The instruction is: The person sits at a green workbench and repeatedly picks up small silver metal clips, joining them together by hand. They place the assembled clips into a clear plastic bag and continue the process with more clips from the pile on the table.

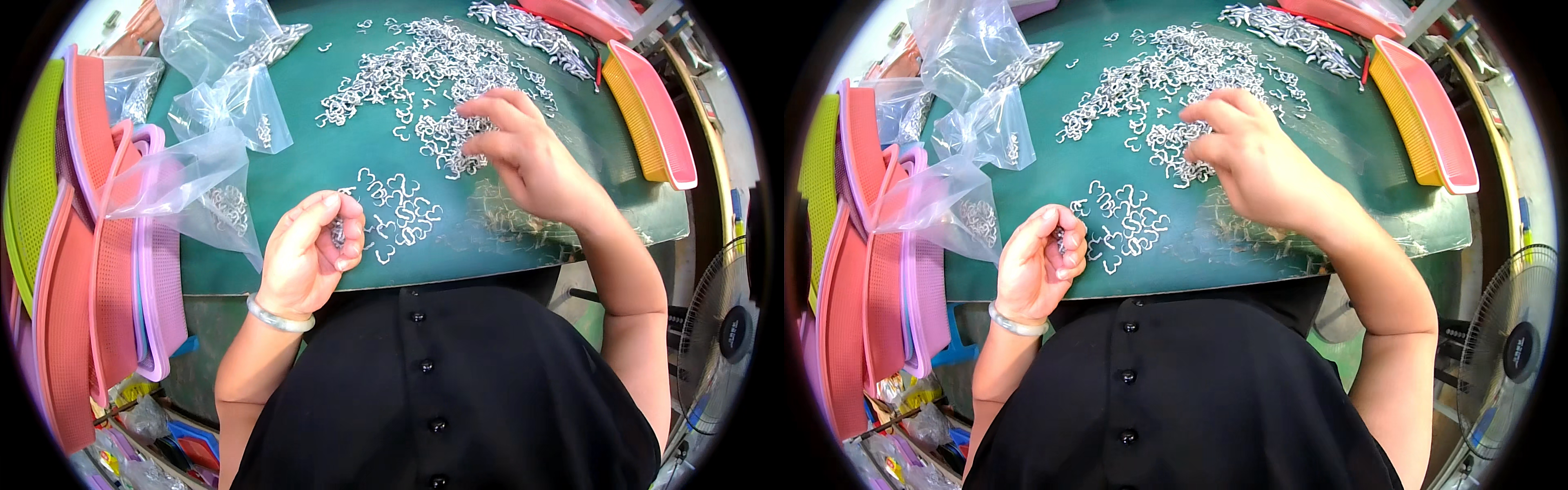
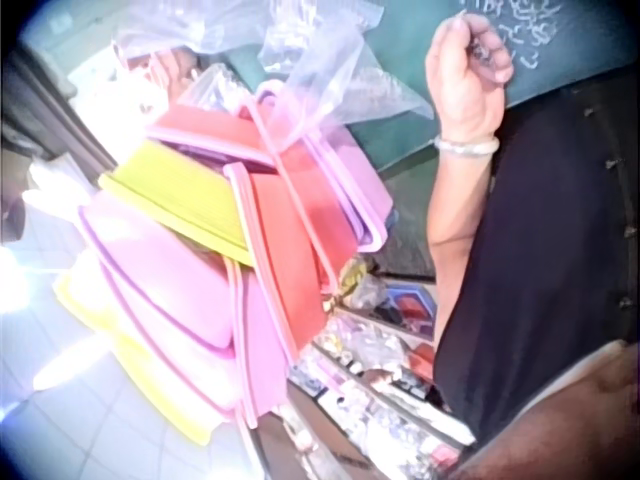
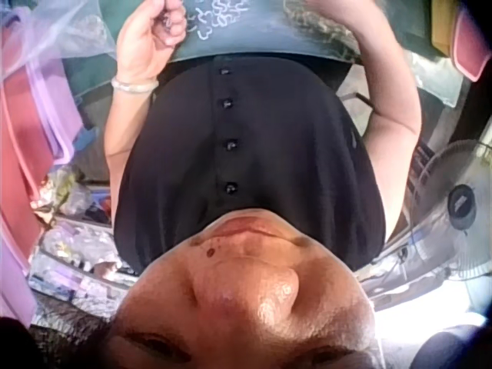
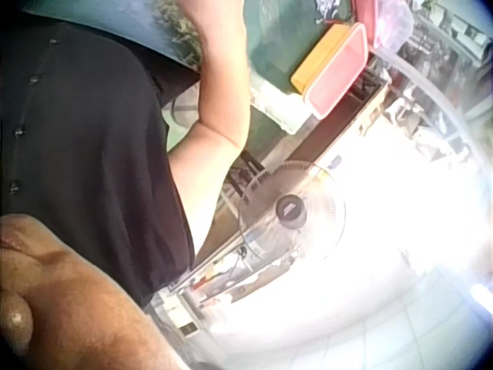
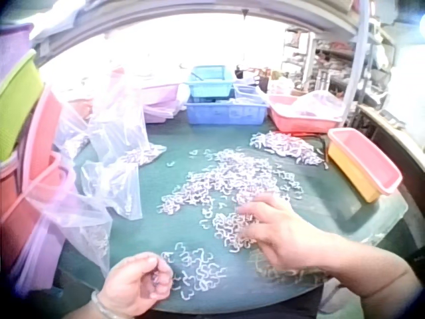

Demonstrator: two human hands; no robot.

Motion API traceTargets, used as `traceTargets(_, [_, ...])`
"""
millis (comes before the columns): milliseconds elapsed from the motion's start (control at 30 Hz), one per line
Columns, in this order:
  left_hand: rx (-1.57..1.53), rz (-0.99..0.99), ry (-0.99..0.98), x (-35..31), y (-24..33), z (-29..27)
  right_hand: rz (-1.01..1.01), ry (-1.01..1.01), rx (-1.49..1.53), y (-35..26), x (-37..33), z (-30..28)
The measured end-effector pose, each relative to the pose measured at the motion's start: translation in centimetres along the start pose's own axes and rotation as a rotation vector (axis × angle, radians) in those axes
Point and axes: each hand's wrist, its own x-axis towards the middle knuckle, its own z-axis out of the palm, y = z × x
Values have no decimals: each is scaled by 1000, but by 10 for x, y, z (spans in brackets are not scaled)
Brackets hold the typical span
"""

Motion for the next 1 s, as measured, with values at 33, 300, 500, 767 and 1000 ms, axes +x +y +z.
traceTargets(33, [-16, -1, -16, 0, 0, 0, 7, -4, 19, -1, -6, 1])
traceTargets(300, [-33, 53, -12, -2, -5, -1, -90, 26, -120, -5, -7, 21])
traceTargets(500, [-34, 82, -13, -4, -6, -2, -171, 19, -105, 2, 3, 27])
traceTargets(767, [-52, 77, -20, -4, -7, -4, -98, -51, 75, -12, 5, 24])
traceTargets(1000, [-56, 78, -40, -5, -6, -4, -42, -24, 65, -10, 2, 22])
